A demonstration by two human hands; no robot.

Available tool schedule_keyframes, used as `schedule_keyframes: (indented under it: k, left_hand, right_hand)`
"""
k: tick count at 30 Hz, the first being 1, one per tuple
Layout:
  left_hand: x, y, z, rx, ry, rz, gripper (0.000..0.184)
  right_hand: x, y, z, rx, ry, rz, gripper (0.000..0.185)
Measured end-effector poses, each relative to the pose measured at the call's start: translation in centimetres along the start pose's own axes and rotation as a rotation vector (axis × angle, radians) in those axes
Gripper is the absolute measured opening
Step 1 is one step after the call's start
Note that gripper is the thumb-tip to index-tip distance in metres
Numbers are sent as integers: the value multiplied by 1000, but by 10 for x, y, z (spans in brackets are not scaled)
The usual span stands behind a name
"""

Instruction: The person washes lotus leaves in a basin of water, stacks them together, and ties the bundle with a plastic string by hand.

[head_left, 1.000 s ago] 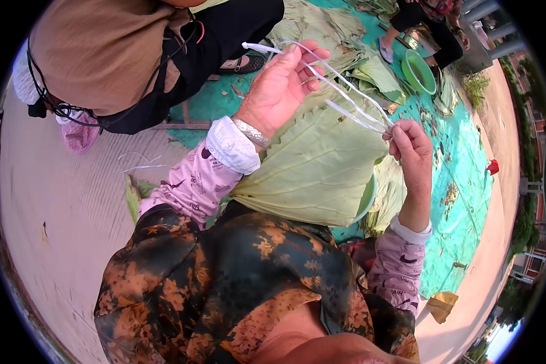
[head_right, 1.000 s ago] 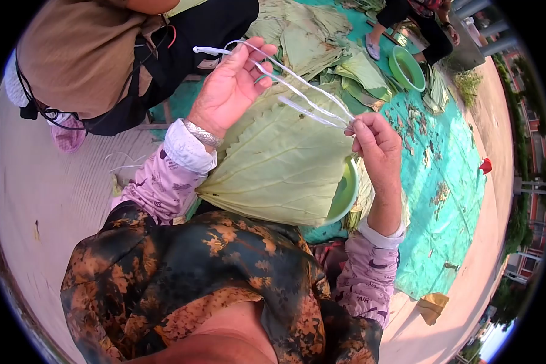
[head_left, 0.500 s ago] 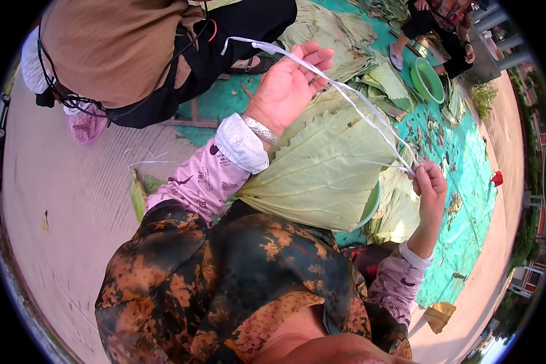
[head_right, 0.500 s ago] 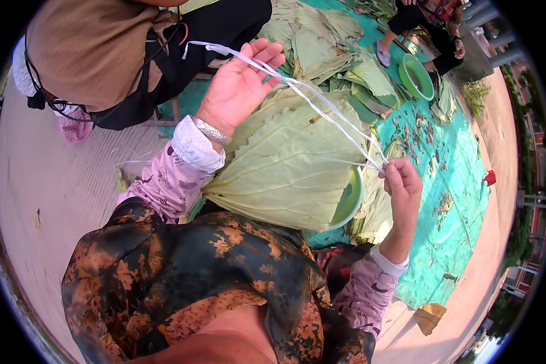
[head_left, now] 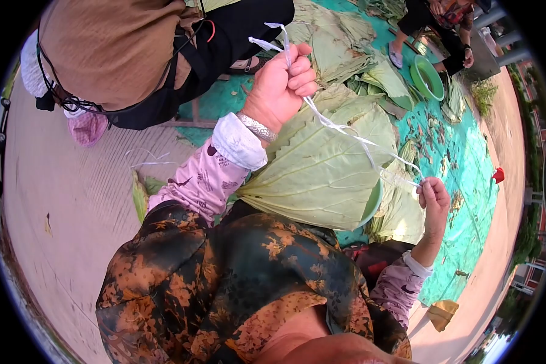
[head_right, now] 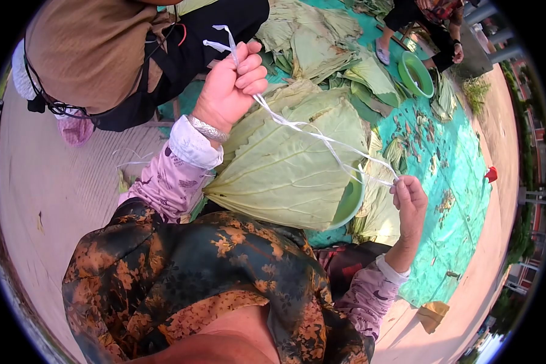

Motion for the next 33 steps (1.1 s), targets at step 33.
schedule_keyframes:
  k: [33]
  left_hand:
    - [-41, -63, -69, 1040, 136, -348, 22]
  right_hand:
    - [5, -141, -173, 412, 343, -158, 11]
Point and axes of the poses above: each hand's wrist, its own x-axis towards the middle knuckle, its own y-axis out of the back of the hand, z = x × y, the point moved 9 cm from there along x, towards the middle knuckle, and after that the axes turned 8 degrees about -y, right-handed, at the moved point
